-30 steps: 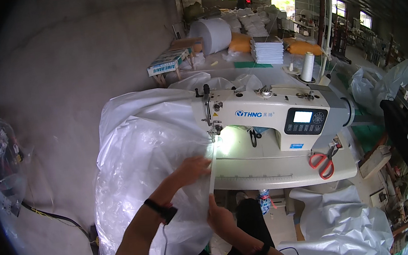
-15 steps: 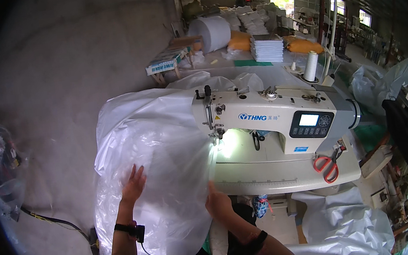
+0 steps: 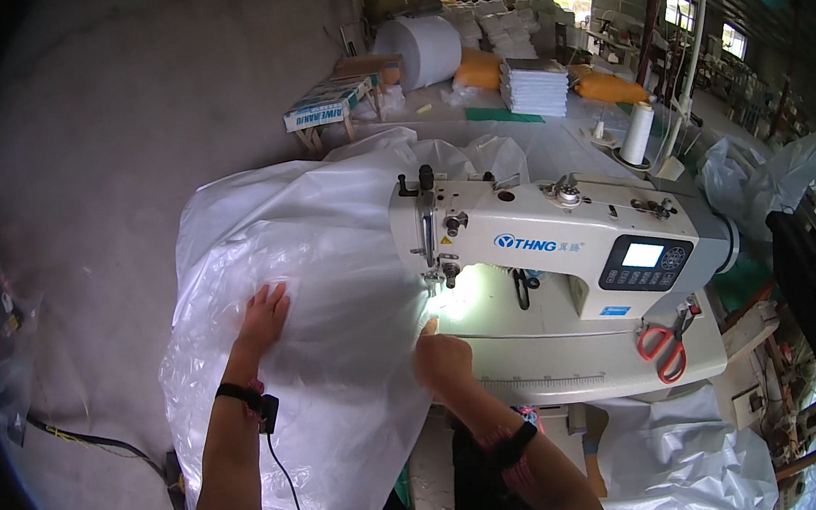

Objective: Sewing together edges of large white plastic liners using an industrial sewing machine.

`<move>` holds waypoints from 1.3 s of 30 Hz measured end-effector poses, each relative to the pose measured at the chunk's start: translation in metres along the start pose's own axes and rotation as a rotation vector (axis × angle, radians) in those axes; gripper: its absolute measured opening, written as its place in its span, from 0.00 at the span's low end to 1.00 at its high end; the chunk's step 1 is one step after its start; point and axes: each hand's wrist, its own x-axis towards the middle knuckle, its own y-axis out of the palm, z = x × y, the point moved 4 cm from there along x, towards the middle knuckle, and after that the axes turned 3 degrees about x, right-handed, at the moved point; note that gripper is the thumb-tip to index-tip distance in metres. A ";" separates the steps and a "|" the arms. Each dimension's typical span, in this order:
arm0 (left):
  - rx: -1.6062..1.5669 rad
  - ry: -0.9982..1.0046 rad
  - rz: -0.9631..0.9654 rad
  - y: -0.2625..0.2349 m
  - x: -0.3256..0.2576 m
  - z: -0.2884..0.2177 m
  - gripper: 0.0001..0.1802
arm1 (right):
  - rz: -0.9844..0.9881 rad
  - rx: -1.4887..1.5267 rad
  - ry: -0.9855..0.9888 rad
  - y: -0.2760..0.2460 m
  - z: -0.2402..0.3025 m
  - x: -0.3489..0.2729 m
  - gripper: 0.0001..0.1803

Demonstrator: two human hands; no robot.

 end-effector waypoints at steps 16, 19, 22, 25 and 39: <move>-0.199 0.165 -0.105 -0.051 -0.136 -0.183 0.10 | 0.256 1.007 0.282 0.049 -0.013 -0.131 0.21; -0.163 0.267 0.058 -0.032 -0.237 -0.236 0.18 | 0.662 1.222 0.362 0.094 -0.006 -0.181 0.22; 0.013 0.137 0.301 -0.006 -0.312 -0.245 0.29 | 0.782 1.125 0.251 0.119 0.002 -0.211 0.19; 0.077 0.062 0.394 0.006 -0.360 -0.225 0.19 | 0.769 1.165 0.354 0.123 -0.002 -0.219 0.15; -0.153 0.090 -0.102 -0.058 -0.370 -0.230 0.22 | 0.646 1.281 0.267 0.118 0.020 -0.240 0.23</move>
